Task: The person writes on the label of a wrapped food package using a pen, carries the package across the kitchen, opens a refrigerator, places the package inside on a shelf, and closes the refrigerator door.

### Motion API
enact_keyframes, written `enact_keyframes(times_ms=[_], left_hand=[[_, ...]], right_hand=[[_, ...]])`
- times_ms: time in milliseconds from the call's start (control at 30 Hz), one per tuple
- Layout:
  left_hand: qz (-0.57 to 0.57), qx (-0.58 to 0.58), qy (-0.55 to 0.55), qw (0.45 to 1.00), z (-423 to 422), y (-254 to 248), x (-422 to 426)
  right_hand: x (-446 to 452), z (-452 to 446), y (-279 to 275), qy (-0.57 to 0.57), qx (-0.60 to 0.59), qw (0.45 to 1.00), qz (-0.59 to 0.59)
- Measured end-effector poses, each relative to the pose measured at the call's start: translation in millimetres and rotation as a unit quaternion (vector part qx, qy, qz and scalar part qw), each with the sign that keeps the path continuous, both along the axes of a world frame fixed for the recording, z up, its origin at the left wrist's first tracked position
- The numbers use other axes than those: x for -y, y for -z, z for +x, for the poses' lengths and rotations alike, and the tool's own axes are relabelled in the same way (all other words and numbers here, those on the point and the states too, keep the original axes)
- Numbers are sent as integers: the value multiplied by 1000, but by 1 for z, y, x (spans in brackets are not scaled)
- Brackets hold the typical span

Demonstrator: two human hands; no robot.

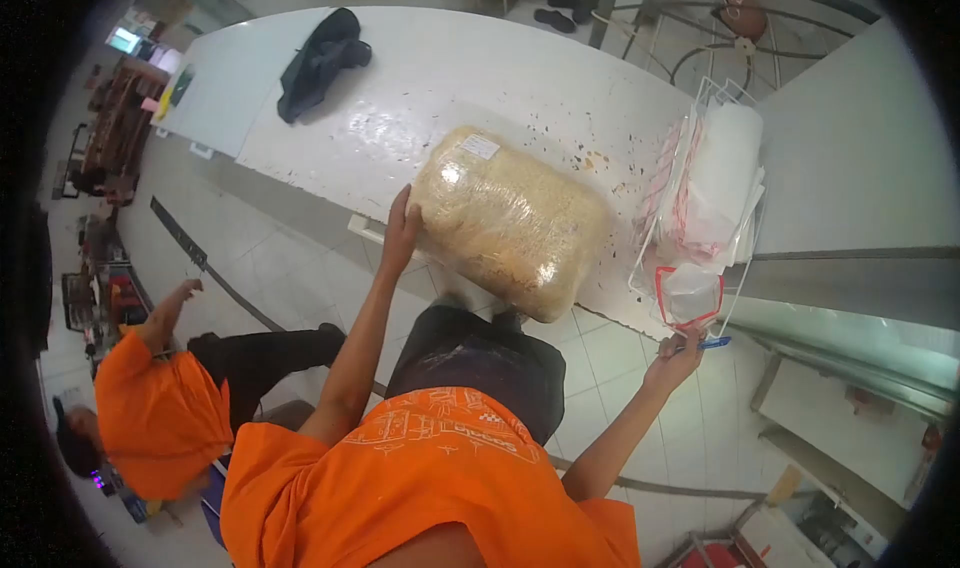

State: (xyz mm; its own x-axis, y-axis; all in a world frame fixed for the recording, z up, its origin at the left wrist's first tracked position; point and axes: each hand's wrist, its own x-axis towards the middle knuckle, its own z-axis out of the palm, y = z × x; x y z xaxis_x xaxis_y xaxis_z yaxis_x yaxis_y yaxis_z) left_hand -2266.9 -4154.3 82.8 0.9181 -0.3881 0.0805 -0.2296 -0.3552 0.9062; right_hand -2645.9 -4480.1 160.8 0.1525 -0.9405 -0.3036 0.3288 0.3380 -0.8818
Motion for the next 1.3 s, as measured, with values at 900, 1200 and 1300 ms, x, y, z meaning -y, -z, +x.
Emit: enact_keyframes(times_ms=[900,1200,1300], left_hand=[[-172,-193,215,942,-287,-57,28],[-122,-185,255,941,-262,-31,200],[-140,-253,209,934,-254,-3,220]], right_hand=[[-84,-155,-26,-146,-300,937,-103],[21,-172,2,-23,-420,860,-290],[50,-170,7,-174,-289,910,-240]])
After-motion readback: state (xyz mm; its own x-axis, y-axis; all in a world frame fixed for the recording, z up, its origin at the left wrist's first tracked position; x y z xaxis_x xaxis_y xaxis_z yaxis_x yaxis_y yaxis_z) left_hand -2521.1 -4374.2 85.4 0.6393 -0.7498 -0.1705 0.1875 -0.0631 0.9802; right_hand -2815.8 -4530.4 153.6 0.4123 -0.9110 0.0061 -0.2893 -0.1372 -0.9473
